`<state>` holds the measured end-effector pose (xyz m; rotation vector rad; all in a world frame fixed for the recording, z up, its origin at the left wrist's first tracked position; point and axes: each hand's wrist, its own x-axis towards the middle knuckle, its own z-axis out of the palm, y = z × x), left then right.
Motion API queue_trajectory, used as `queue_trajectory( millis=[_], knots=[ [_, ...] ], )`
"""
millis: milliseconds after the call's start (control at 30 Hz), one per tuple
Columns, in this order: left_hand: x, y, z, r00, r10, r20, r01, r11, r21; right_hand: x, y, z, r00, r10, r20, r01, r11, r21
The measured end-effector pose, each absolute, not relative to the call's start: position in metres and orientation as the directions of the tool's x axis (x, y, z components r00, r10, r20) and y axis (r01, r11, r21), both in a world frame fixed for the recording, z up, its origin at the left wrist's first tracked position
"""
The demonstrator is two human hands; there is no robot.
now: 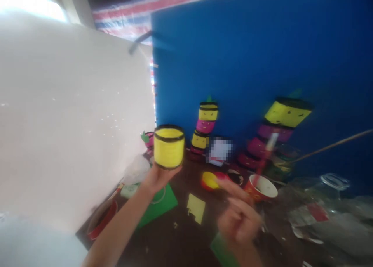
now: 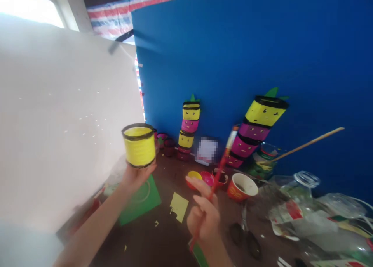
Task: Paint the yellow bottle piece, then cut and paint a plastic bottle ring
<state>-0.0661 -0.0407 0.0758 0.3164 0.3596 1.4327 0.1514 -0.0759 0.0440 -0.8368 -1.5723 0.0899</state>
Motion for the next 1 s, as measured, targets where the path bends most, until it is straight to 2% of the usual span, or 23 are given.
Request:
queue_trajectory(
  millis=[133, 200, 267, 433, 567, 733, 867, 1000],
  knots=[
    [-0.109, -0.067, 0.083, -0.071, 0.996, 0.052, -0.92, -0.086, 0.383, 0.085, -0.062, 0.043, -0.149, 0.526, 0.838, 0.336, 0.824, -0.457],
    [-0.127, -0.083, 0.083, -0.112, 0.987, 0.118, -0.93, -0.146, 0.337, 0.052, -0.055, 0.043, -0.356, 0.552, 0.754, 0.234, 0.834, -0.5],
    [-0.142, -0.097, 0.081, -0.141, 0.979, 0.148, -0.937, -0.18, 0.301, 0.023, -0.047, 0.04, -0.505, 0.514, 0.693, 0.209, 0.852, -0.48],
    [-0.165, -0.121, 0.075, -0.199, 0.967, 0.158, -0.933, -0.236, 0.27, -0.029, -0.029, 0.023, -0.599, 0.408, 0.689, 0.124, 0.898, -0.423],
    [-0.174, -0.128, 0.065, -0.179, 0.974, 0.142, -0.943, -0.211, 0.259, -0.047, -0.025, 0.016, -0.54, 0.432, 0.722, 0.133, 0.891, -0.433],
    [-0.161, -0.128, 0.044, -0.087, 0.99, 0.108, -0.949, -0.115, 0.294, -0.022, -0.038, 0.04, -0.314, 0.548, 0.776, 0.219, 0.837, -0.502],
    [-0.127, -0.12, 0.038, 0.009, 0.998, 0.061, -0.95, -0.011, 0.312, 0.019, -0.052, 0.069, -0.005, 0.649, 0.76, 0.228, 0.741, -0.632],
    [-0.091, -0.113, 0.04, 0.207, 0.977, 0.053, -0.917, 0.175, 0.359, 0.056, -0.066, 0.087, 0.146, 0.739, 0.658, 0.145, 0.642, -0.753]
  ],
)
